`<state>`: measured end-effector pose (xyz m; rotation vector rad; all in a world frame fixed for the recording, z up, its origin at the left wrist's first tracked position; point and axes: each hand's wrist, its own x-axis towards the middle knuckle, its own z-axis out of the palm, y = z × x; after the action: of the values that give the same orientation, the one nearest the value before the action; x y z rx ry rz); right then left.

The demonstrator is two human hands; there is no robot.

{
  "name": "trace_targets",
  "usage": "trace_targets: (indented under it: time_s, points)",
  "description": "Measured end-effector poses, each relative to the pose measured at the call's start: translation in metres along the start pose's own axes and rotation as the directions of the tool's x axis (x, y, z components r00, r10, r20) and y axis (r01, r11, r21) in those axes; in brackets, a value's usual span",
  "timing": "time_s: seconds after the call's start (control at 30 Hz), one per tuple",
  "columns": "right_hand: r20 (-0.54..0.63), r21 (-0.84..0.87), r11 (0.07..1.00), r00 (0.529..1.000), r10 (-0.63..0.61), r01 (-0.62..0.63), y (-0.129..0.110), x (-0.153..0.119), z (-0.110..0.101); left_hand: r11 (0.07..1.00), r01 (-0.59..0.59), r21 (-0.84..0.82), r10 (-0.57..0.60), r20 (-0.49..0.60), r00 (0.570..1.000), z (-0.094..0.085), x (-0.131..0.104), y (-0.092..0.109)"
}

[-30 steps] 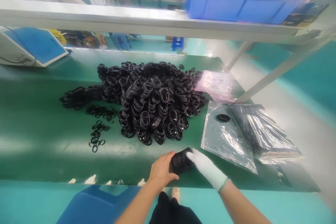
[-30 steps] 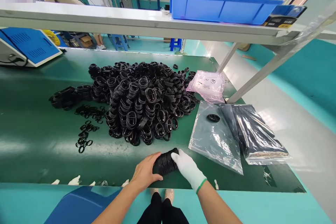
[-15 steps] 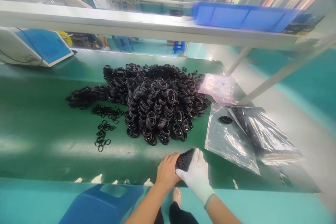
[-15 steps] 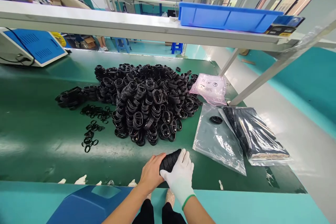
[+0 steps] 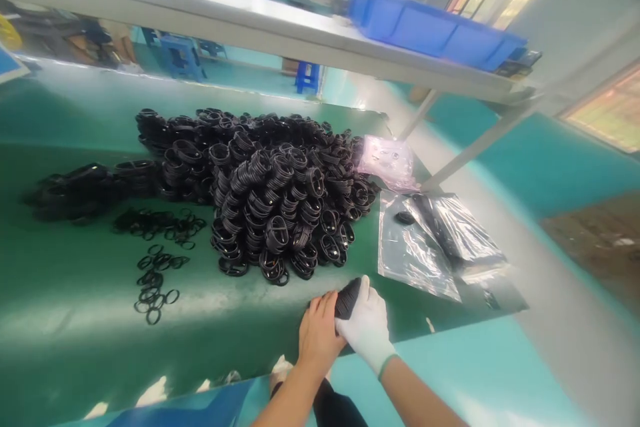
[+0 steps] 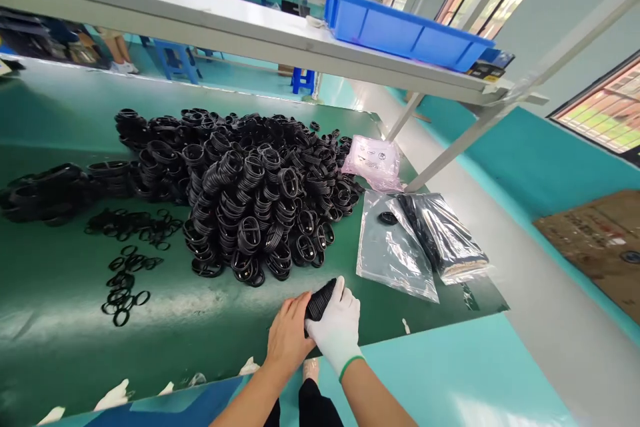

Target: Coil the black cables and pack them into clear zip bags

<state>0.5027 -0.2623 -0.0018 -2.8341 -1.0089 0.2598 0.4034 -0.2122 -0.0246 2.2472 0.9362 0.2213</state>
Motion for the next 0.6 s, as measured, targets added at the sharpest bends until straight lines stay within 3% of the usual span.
trace_targets:
  time_s: [0.23, 0.37, 0.5, 0.6]
  points:
    - [-0.031, 0.030, 0.997, 0.997, 0.070, -0.069, -0.003, 0.008, 0.004, 0.998, 0.003, 0.060, -0.002, -0.016, 1.000, 0.007, 0.004, -0.004]
    - [0.112, 0.255, 0.950, 0.982, 0.154, -0.178, 0.004, 0.014, -0.016, 1.000, 0.000, 0.021, -0.001, 0.063, 0.998, -0.009, 0.002, -0.003]
    - [0.329, 0.587, 0.688, 0.902, 0.280, -0.427, 0.043, 0.017, -0.051, 0.995, -0.101, -0.004, 0.101, -0.006, 0.995, -0.026, 0.022, 0.018]
    - [0.354, 0.657, 0.594, 0.886, 0.301, -0.464, 0.096, 0.009, -0.070, 0.969, -0.238, 0.071, 0.239, -0.005, 0.971, -0.016, 0.060, 0.064]
